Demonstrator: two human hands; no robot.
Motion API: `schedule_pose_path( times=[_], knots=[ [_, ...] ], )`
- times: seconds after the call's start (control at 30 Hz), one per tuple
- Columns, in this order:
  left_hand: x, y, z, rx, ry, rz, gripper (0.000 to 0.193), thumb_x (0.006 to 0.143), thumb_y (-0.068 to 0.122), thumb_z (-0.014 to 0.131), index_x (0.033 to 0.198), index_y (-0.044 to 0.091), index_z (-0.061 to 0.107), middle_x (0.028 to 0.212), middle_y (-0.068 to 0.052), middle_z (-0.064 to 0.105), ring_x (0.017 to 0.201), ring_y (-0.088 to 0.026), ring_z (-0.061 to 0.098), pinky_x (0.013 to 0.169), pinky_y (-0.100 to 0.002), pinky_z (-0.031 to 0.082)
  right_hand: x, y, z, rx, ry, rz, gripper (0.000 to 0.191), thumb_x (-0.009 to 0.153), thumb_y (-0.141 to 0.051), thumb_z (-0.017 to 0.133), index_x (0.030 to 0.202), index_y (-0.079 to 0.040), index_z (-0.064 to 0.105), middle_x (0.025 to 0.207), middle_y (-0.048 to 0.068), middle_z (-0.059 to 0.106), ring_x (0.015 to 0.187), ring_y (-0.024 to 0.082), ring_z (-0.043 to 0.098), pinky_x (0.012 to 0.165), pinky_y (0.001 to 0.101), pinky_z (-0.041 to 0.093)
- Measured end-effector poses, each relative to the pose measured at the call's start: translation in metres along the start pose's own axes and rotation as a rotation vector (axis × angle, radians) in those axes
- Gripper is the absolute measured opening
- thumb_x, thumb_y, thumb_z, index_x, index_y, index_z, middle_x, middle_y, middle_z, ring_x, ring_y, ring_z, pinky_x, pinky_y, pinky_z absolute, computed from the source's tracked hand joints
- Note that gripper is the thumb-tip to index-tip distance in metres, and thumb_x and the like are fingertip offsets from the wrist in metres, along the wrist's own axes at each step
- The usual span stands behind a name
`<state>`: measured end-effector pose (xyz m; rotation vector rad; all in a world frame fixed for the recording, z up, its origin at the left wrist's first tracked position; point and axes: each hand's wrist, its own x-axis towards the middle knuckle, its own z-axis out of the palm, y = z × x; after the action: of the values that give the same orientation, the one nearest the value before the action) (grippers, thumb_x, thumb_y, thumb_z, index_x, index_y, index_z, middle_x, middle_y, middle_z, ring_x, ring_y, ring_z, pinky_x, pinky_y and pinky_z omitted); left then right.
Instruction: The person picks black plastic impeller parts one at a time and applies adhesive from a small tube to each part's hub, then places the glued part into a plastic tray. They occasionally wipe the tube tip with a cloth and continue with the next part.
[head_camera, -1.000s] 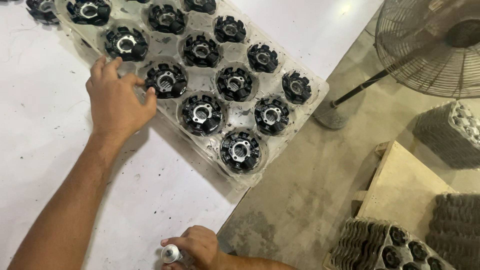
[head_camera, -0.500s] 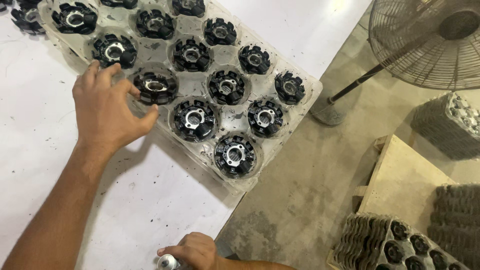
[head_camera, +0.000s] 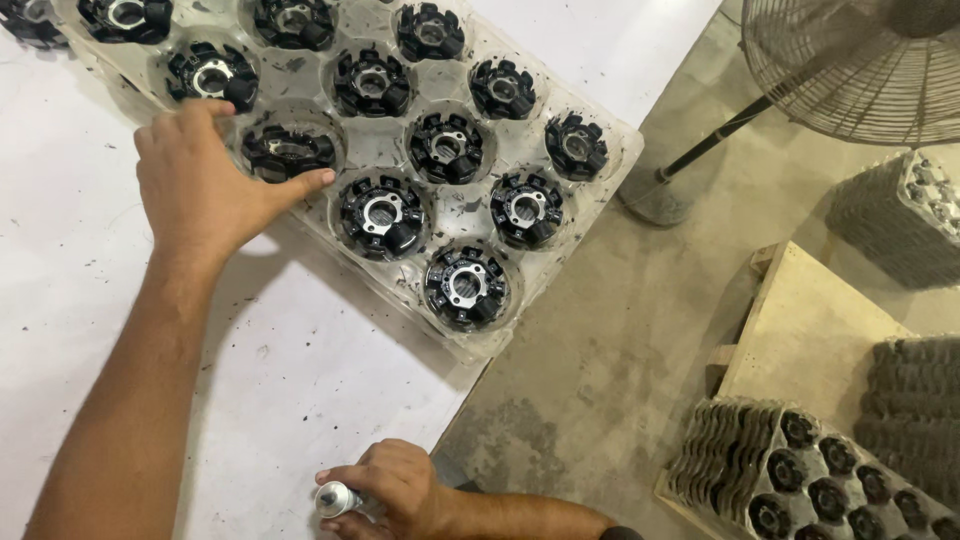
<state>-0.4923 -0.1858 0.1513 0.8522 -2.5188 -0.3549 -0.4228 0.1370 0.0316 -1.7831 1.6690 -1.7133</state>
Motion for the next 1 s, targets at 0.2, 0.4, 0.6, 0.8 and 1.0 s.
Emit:
schedule_pose_path(
  times=[0.2,0.4,0.6,0.8,1.0],
  knots=[
    [-0.003,-0.011,0.02,0.164,0.045,0.122,0.083,0.067,0.07,0.095,0.106,0.001,0.071,0.113,-0.02,0.061,0.109,-0.036,0.053,0.087,-0.051,0.049,-0.002,-0.009,-0.002,0.031,0.043,0.038,0.041,0.094,-0.02,0.085,0.129,-0.004,0.07,0.084,0.006,0.063,0.068,0.022,0.061,0.062,0.0343,0.046],
    [-0.054,-0.016,-0.012,-0.343,0.098,0.109,0.091,0.078,0.032,0.102,0.134,-0.006,0.042,0.13,-0.022,0.059,0.124,-0.031,0.068,0.102,-0.04,0.06,-0.014,-0.005,0.0,0.041,0.193,0.009,0.038,0.101,-0.017,0.079,0.131,0.0,0.063,0.099,0.012,0.072,0.074,0.024,0.068,0.066,0.0321,0.054],
    [-0.225,-0.081,-0.024,-1.072,0.052,-0.219,0.073,0.089,0.033,0.076,0.143,-0.002,0.04,0.149,-0.023,0.046,0.128,-0.032,0.063,0.104,-0.044,0.052,-0.02,-0.01,0.002,0.156,0.291,0.133,0.037,0.105,-0.012,0.057,0.133,0.011,0.054,0.101,0.02,0.065,0.09,0.028,0.063,0.093,0.0383,0.057],
    [-0.338,-0.23,-0.051,-1.582,-0.44,-1.2,0.068,0.105,0.055,0.043,0.151,0.005,0.043,0.164,-0.02,0.037,0.133,-0.034,0.057,0.108,-0.054,0.042,-0.012,-0.033,0.008,0.377,0.263,0.39,0.045,0.106,-0.006,0.046,0.148,0.01,0.044,0.135,0.019,0.054,0.119,0.022,0.055,0.109,0.0318,0.045],
    [-0.467,-0.161,-0.011,-1.513,0.564,-0.858,0.072,0.106,0.045,0.055,0.17,0.021,0.032,0.142,-0.024,0.049,0.125,-0.039,0.055,0.111,-0.063,0.041,-0.015,-0.075,0.035,0.547,0.201,0.424,0.046,0.107,-0.008,0.052,0.149,0.009,0.045,0.124,0.012,0.051,0.102,0.015,0.05,0.092,0.0268,0.046]
  ],
)
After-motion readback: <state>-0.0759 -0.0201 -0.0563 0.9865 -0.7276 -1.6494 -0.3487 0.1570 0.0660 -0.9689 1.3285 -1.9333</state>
